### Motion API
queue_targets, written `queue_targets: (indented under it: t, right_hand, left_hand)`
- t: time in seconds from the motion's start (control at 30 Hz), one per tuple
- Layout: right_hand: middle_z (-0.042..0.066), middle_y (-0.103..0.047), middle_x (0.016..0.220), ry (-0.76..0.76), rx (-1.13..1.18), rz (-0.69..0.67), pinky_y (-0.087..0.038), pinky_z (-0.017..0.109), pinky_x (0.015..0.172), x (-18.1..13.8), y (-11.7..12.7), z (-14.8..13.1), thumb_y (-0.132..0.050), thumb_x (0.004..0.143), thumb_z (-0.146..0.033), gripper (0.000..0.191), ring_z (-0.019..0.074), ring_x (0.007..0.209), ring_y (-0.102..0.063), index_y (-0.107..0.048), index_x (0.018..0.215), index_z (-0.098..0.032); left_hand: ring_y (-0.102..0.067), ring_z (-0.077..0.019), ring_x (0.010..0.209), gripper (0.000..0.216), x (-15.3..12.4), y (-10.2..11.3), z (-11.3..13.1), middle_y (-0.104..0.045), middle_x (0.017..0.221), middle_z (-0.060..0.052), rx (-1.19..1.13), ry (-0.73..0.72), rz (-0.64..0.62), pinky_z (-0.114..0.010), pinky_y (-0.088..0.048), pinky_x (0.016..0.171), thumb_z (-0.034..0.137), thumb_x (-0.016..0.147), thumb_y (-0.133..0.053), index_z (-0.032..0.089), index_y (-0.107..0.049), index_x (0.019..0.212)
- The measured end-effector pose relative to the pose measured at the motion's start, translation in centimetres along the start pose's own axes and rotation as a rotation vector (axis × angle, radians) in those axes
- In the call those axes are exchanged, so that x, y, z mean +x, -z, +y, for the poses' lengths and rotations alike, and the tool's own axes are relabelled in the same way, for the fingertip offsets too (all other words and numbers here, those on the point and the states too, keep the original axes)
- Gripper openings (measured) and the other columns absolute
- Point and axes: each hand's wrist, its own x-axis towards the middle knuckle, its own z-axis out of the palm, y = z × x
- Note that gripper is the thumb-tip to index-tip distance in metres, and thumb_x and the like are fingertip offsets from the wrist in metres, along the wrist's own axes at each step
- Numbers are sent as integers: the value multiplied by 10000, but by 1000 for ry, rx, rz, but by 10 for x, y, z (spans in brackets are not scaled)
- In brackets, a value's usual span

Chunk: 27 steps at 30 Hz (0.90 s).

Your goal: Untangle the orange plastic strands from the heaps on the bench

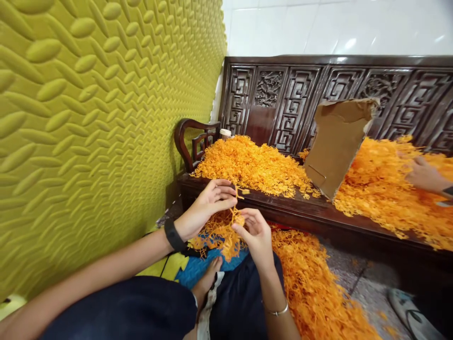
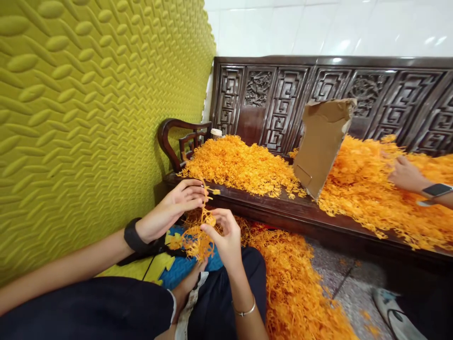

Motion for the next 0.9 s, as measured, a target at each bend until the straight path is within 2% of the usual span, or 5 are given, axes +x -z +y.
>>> queue_targets:
  t: [0.13,0.33,0.6,0.77,0.9]
  right_hand:
    - [-7,-595,794,49,1,64,-475,289,753,-5,1,-14,-720,681,-244,350,140,773,-579,-520,966,-214]
    - [16,-600,848,190,-135,84,-453,254,709,-10,17,-28,-668,742,-176,174,139,813,-551,-631,906,-220]
    - [14,-594,747,454,-139,471,-454,258,618,-13,17,-50,-618,757,-88,112,138,740,-560,-630,769,-199]
    - [7,-582,685,608,-95,755,-450,278,580,1,2,-56,-644,723,-99,94,141,676,-558,-609,724,-186]
    - [5,-566,674,704,-89,1076,-470,376,660,7,33,-62,-666,662,-81,145,171,650,-552,-602,676,-211]
  left_hand:
    - [-559,-144,853,373,2,0,-7,-598,933,-32,205,186,-143,-303,-418,797,225,632,-738,174,-565,958]
    - [-416,-75,498,241,0,0,-4,-484,538,43,366,277,-329,-224,-326,534,358,761,-594,130,-586,684]
    - [-364,-75,522,248,-5,-6,8,-468,563,38,408,222,-376,-222,-288,534,327,752,-598,134,-546,605]
    - [-412,-95,596,219,-11,-21,16,-481,629,14,441,20,-394,-231,-337,590,277,796,-547,130,-565,634]
    - [-427,-102,609,254,-16,-22,19,-501,649,0,500,-109,-368,-235,-345,596,276,811,-539,133,-575,605]
